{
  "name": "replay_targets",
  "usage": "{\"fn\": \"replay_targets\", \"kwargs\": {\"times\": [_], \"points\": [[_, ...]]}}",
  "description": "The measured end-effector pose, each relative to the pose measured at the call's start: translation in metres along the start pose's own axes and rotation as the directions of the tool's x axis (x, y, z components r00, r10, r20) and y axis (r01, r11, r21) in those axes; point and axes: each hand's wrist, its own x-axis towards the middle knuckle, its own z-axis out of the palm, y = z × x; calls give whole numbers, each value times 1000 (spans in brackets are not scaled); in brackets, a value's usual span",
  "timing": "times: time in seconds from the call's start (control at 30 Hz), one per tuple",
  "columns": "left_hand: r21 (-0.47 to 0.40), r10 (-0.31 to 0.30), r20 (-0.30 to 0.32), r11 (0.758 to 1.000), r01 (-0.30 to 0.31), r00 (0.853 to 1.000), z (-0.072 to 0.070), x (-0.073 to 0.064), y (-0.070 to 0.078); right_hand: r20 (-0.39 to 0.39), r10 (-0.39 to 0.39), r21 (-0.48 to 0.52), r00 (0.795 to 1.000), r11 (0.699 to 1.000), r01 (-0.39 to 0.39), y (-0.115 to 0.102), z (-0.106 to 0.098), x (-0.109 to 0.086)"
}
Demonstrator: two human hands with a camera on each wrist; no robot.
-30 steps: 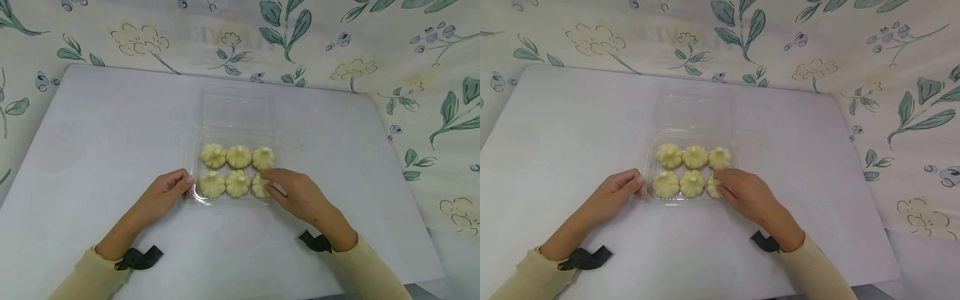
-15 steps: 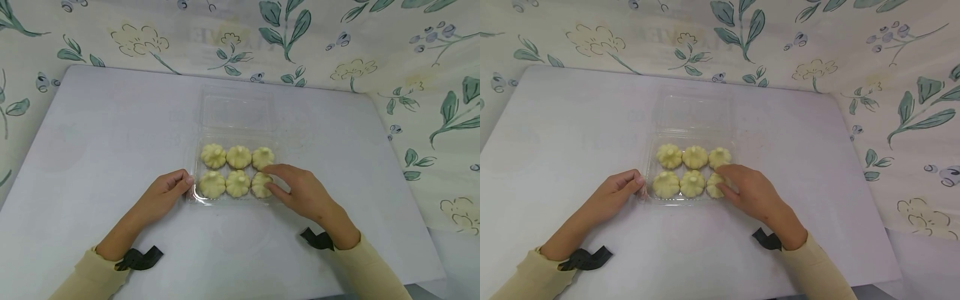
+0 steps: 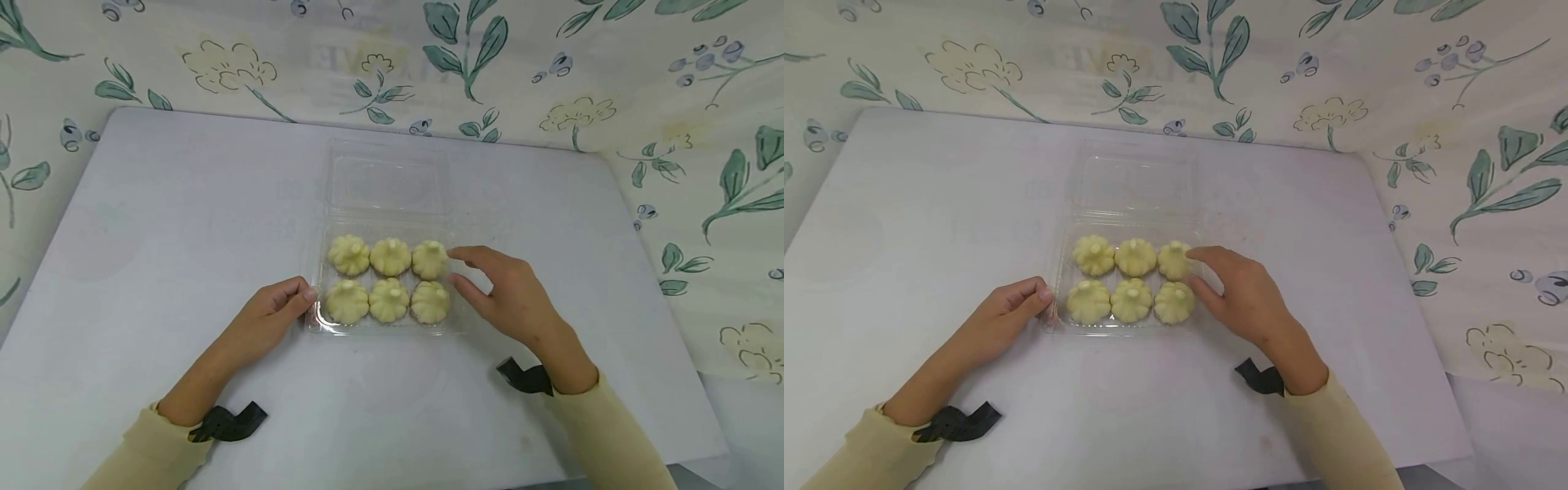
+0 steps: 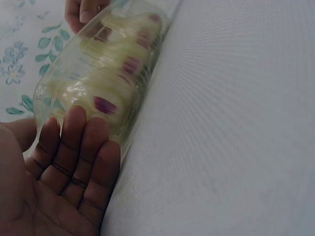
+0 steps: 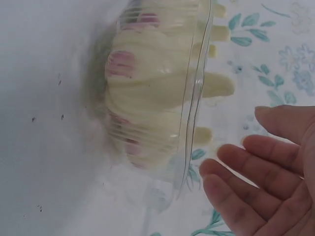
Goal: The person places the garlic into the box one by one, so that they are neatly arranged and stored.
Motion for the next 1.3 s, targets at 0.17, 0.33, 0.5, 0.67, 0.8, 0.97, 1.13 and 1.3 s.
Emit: {"fn": "replay_targets", "kwargs": {"times": [0.17, 0.33, 0.5, 0.67, 0.8, 0.97, 1.13, 1.3], "points": [[13, -17, -3, 1000, 17, 1000, 0, 0, -1, -55, 18, 20, 998, 1000, -17, 11, 0, 4], [-4, -54, 3, 999, 54, 999, -3, 6, -2, -87, 56, 43, 995, 998, -52, 20, 0, 9], [-98, -113, 9, 989, 114, 994, -8, 17, 3, -107, 123, 76, 987, 990, -115, 31, 2, 14], [-146, -188, -35, 973, 181, 982, -16, 42, 6, -119, 187, 97, 975, 979, -176, 45, 7, 19], [-157, -232, -62, 963, 220, 971, -26, 66, 5, -87, 243, 119, 966, 965, -232, 56, 12, 24], [-184, -221, -45, 960, 210, 974, -39, 96, 4, -38, 342, 188, 939, 925, -329, 72, 17, 32], [-206, -208, -34, 959, 196, 978, -46, 118, 5, 15, 439, 262, 898, 865, -427, 84, 20, 42], [-202, -215, -23, 958, 206, 976, -51, 132, 4, 93, 512, 425, 854, 755, -499, 97, 24, 56]]}}
